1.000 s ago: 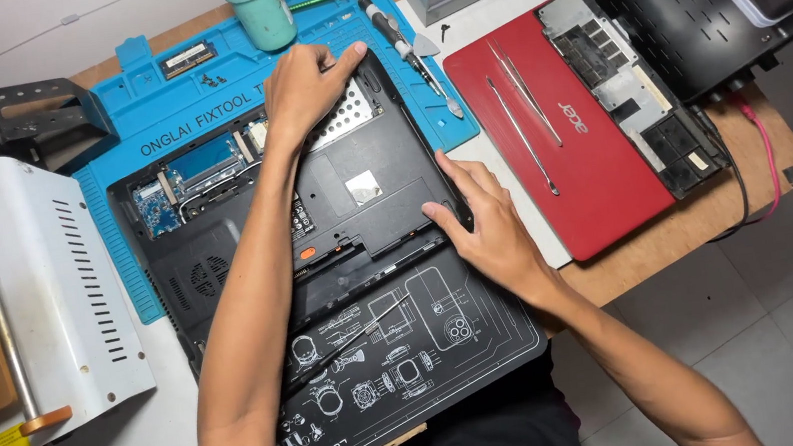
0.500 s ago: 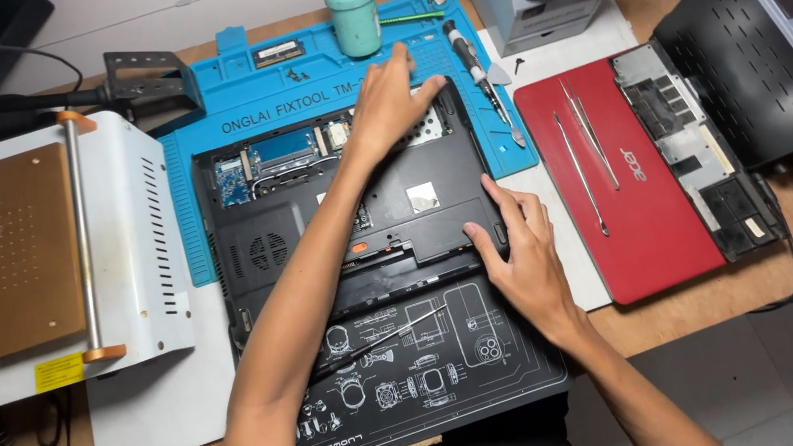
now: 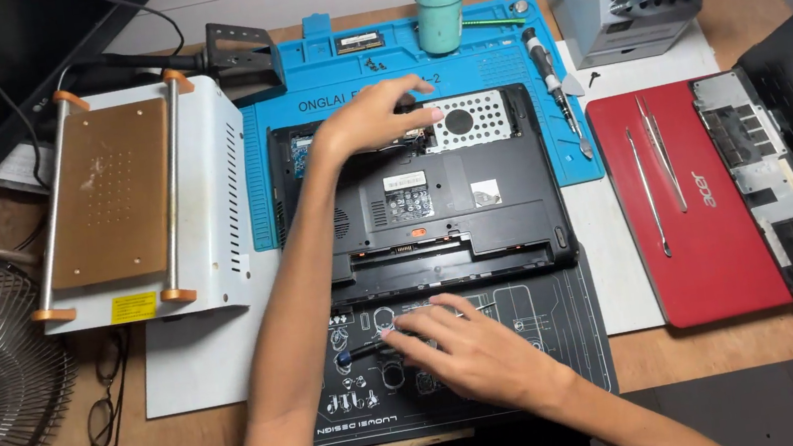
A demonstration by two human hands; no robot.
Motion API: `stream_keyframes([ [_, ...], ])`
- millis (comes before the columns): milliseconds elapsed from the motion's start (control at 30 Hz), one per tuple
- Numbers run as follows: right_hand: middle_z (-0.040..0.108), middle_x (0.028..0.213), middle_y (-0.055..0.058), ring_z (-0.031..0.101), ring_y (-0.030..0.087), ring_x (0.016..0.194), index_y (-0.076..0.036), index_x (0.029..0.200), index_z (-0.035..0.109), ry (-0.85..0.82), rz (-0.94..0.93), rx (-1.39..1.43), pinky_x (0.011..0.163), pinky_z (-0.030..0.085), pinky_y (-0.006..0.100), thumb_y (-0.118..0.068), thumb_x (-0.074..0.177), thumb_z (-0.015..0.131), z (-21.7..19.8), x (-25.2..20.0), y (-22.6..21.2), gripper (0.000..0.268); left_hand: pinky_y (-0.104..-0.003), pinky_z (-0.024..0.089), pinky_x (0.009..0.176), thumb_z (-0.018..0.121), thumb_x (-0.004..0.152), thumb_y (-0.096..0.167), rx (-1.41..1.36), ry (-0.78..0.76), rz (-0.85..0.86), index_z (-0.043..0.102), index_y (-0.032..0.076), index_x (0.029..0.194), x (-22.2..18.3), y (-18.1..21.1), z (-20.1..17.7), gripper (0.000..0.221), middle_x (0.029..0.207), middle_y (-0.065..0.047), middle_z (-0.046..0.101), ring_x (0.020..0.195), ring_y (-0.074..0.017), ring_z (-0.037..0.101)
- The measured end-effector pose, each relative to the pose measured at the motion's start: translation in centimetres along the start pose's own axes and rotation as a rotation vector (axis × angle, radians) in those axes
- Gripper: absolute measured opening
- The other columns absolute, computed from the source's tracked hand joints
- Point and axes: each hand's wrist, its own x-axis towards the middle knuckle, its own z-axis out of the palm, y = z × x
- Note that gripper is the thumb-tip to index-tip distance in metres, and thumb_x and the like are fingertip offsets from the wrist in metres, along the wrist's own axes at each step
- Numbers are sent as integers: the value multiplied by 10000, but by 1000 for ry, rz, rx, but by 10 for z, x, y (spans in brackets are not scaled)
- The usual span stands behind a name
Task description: The person is removing screws from the bottom of a laptop and extracting the optical drive to access internal components.
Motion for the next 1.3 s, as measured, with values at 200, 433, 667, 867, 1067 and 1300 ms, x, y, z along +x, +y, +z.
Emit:
stream_keyframes([
  [200, 614, 1132, 122, 569, 296, 989, -2, 1448, 534, -171, -122, -259, 964, 482, 455, -34, 990, 576, 34, 12, 0, 461, -300, 481, 824, 584, 939, 514, -134, 61, -136, 609, 186, 1382, -51, -22, -37, 551, 1191, -56, 692, 1070, -154, 631],
  [433, 575, 1042, 131, 574, 280, 870, 22, 1426, 543, -340, -105, -175, 794, 467, 403, -12, 956, 559, 6, 45, 1, 472, -239, 433, 763, 583, 982, 454, -237, 91, -98, 671, 147, 1329, -58, -46, -42, 471, 961, 25, 615, 884, -91, 557],
  [667, 671, 1045, 93, 690, 200, 911, -11, 1106, 612, 153, 230, 316, 829, 628, 321, 47, 959, 664, -122, 99, 45, 166, -300, 486, 1002, 612, 982, 367, -319, 178, 1, 703, 118, 1260, -58, -60, -33, 384, 1233, -53, 709, 1159, -170, 651],
  [867, 621, 1037, 137, 729, 223, 932, -21, 1143, 517, 713, 433, 379, 839, 628, 295, 19, 1113, 651, -99, 113, 164, 143, -304, 520, 949, 597, 1004, 299, -336, 282, 49, 741, 104, 1154, -54, -60, -25, 284, 1145, -38, 747, 1080, -151, 681],
  [1067, 676, 1021, 109, 775, 186, 871, -62, 1086, 557, 842, 537, 416, 767, 671, 285, -60, 1039, 647, -50, 113, 212, 102, -288, 532, 905, 604, 1008, 273, -350, 295, 58, 741, 93, 1145, -53, -58, -28, 264, 1089, -36, 750, 1019, -134, 683],
  [1300, 692, 1029, 141, 787, 201, 840, -59, 1085, 555, 772, 547, 443, 780, 677, 283, -94, 1034, 654, -37, 120, 231, 117, -266, 503, 846, 610, 1009, 301, -338, 318, 47, 734, 93, 1172, -50, -59, -25, 291, 1033, -22, 725, 941, -106, 640],
])
